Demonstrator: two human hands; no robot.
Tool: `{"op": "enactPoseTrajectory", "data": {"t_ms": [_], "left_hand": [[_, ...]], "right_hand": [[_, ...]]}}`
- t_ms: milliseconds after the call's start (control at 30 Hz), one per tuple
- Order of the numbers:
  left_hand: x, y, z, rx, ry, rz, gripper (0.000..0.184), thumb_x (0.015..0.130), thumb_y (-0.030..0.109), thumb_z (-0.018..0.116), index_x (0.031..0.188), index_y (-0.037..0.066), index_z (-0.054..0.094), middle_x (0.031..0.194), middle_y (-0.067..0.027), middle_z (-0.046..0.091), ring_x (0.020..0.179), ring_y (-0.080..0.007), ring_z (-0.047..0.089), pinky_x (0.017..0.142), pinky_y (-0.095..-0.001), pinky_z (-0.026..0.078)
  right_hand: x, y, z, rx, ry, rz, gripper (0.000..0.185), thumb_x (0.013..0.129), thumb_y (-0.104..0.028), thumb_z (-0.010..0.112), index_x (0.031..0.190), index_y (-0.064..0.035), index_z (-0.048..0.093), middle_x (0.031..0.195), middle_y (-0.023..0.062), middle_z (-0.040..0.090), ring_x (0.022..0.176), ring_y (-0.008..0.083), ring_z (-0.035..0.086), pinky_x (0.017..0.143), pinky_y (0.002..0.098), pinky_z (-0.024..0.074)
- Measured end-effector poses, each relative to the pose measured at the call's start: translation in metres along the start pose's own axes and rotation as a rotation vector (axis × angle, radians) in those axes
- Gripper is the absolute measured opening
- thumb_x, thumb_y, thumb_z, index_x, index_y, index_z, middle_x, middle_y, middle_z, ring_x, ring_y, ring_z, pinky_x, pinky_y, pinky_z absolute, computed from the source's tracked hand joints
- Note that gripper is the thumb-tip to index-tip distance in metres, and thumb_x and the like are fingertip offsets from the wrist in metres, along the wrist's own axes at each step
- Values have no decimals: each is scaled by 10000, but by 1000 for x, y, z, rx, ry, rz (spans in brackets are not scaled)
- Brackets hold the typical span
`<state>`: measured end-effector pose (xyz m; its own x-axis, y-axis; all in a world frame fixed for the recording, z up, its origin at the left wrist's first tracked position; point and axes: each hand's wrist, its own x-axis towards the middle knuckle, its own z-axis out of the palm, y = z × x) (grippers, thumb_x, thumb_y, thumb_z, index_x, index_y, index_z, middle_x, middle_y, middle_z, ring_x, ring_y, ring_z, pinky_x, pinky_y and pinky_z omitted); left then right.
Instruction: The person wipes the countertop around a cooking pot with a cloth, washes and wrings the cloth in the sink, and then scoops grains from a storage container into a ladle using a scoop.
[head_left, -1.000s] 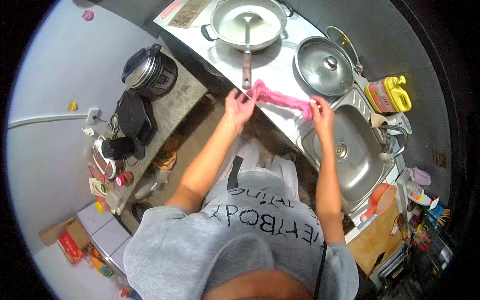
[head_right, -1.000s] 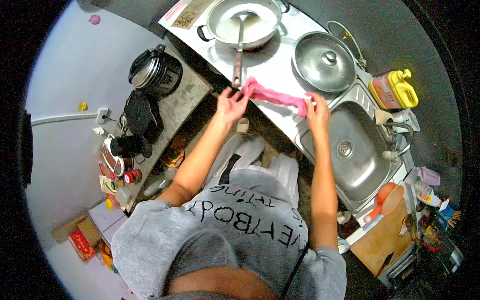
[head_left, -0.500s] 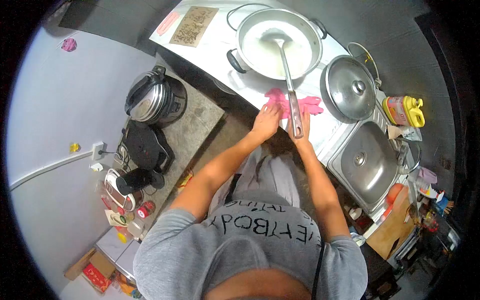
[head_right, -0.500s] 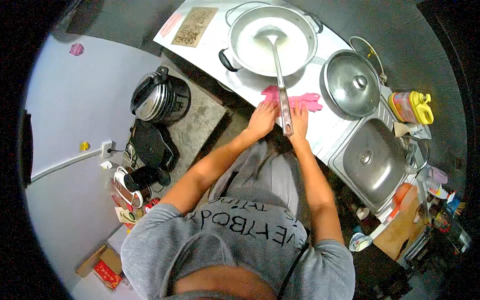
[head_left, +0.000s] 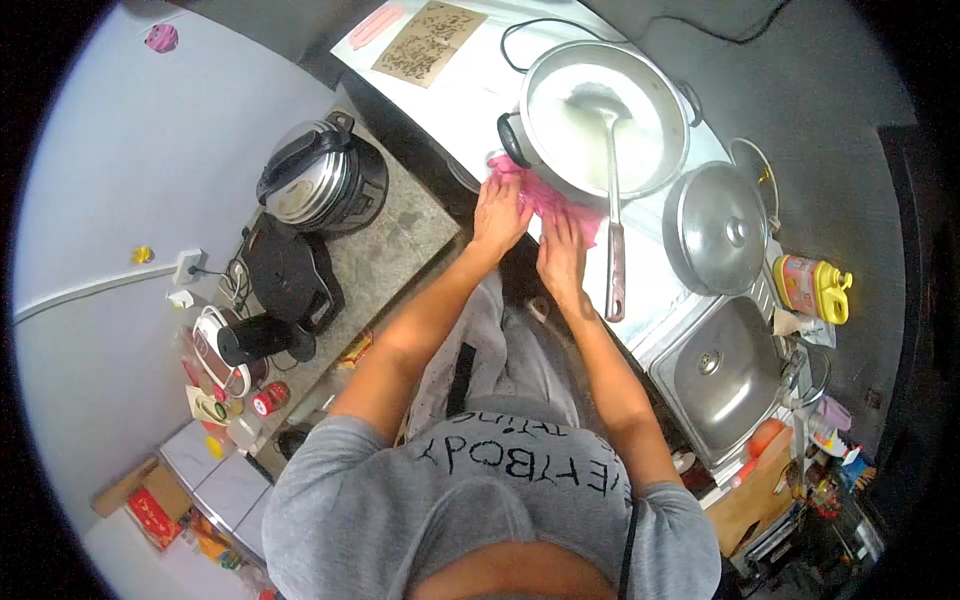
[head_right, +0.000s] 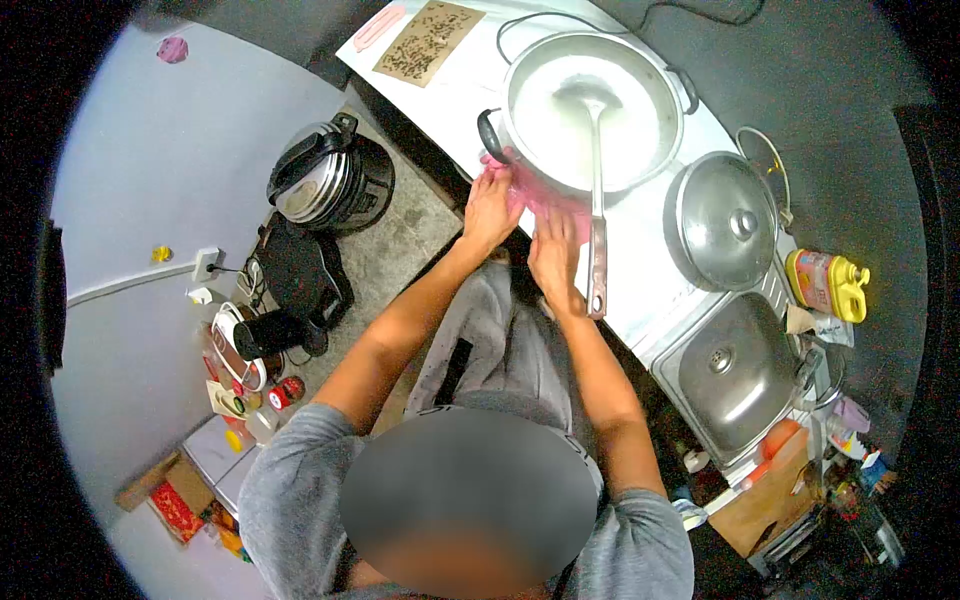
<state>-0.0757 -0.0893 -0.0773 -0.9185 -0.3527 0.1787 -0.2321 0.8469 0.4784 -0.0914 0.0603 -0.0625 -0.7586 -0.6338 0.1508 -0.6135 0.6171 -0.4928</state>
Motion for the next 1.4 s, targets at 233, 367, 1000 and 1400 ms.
{"op": "enactPoseTrajectory", "data": {"t_ms": [233, 367, 1000, 1400], "left_hand": [[61, -49, -9, -3, -66, -49, 715, 716, 284, 621, 1307, -15, 351, 1304, -182, 423, 1282, -362, 274, 1065, -452, 173], [99, -75, -9, 67, -233, 57, 764, 734, 256, 575, 1369, 17, 226, 1396, -152, 311, 1322, -352, 202, 1088, -451, 120], [229, -91, 43, 178, -198, 328, 514, 788, 107, 463, 1276, -30, 377, 1268, -175, 448, 1249, -296, 356, 1080, -391, 197], [190, -109, -1, -199, -379, 683, 559, 732, 147, 522, 1250, -36, 415, 1252, -182, 458, 1198, -315, 389, 1036, -427, 273]], "right_hand": [[65, -28, 69, 2, 77, 81, 448, 787, -52, 494, 1221, 46, 435, 1207, 227, 471, 1097, 413, 435, 965, 463, 337], [93, -47, 72, 267, 32, 208, 556, 728, 64, 431, 1281, 51, 377, 1278, 250, 419, 1153, 440, 404, 1006, 456, 298], [79, -92, 43, 246, -101, 404, 476, 682, 68, 480, 1133, -59, 565, 1262, 153, 453, 1149, 350, 423, 973, 396, 361], [51, -90, 27, 338, -108, 407, 327, 689, 45, 494, 979, -47, 614, 1054, 128, 589, 992, 326, 518, 885, 401, 413]]}}
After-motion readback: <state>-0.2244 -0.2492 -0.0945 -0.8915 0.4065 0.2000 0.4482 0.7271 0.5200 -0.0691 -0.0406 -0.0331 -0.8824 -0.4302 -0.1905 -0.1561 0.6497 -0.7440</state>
